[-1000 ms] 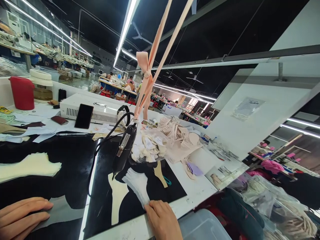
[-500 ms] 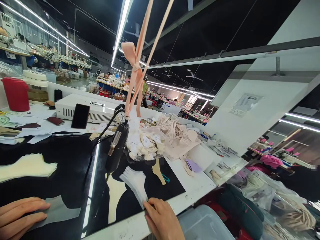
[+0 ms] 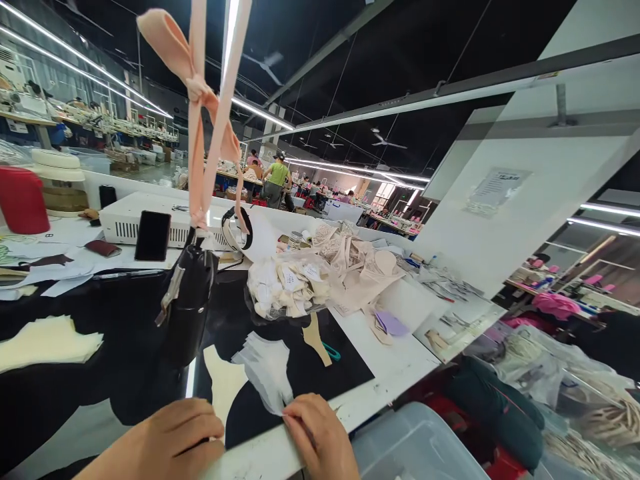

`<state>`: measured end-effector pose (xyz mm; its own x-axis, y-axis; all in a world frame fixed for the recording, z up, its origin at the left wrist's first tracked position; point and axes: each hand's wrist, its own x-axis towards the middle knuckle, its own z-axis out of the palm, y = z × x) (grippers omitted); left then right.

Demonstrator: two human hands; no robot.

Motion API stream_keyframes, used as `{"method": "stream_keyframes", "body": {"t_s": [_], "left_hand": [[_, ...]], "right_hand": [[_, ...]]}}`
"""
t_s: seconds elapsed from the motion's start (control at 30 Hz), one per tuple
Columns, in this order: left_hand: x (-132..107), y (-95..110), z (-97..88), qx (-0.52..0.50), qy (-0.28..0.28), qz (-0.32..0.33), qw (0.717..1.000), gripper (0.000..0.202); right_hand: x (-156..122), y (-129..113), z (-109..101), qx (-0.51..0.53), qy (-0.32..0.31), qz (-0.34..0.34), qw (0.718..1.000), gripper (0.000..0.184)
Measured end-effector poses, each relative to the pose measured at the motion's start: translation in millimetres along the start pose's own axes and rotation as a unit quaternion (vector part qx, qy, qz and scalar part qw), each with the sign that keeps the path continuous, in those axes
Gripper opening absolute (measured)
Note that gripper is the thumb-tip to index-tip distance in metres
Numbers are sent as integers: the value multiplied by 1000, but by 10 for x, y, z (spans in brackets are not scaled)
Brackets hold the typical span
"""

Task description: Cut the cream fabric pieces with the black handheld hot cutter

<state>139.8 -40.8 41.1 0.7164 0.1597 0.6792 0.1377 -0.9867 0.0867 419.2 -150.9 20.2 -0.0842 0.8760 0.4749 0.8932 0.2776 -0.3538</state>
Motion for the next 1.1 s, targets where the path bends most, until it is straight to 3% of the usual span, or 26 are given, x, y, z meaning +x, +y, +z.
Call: {"method": "stream_keyframes", "body": {"t_s": [0.13,0.27,0.5,0.63,0.9,1.0,1.1], "left_hand": [[234,-7,279,-13,8,21,1000,20],[320,1,432,13,-23,25,999,25],[364,-25,678,44,-54,12,997,12],[387,-85,754,35,-56,29,997,11],[343,-175,854,16,-69,3,998,23],[328,-165,761,5,-85,-13,996,32],[294,-132,575,-13,-94,-26,995,35]], "right_hand": [[60,21,49,63,5,78,995,19],[82,56,79,130,5,127,983,20],[189,71,-5,252,39,214,943,28],[396,77,-48,335,101,290,891,33],[966,89,-174,516,251,357,738,45],[1063,77,-268,539,277,352,713,44],[1052,-90,-360,547,258,330,725,38]]}}
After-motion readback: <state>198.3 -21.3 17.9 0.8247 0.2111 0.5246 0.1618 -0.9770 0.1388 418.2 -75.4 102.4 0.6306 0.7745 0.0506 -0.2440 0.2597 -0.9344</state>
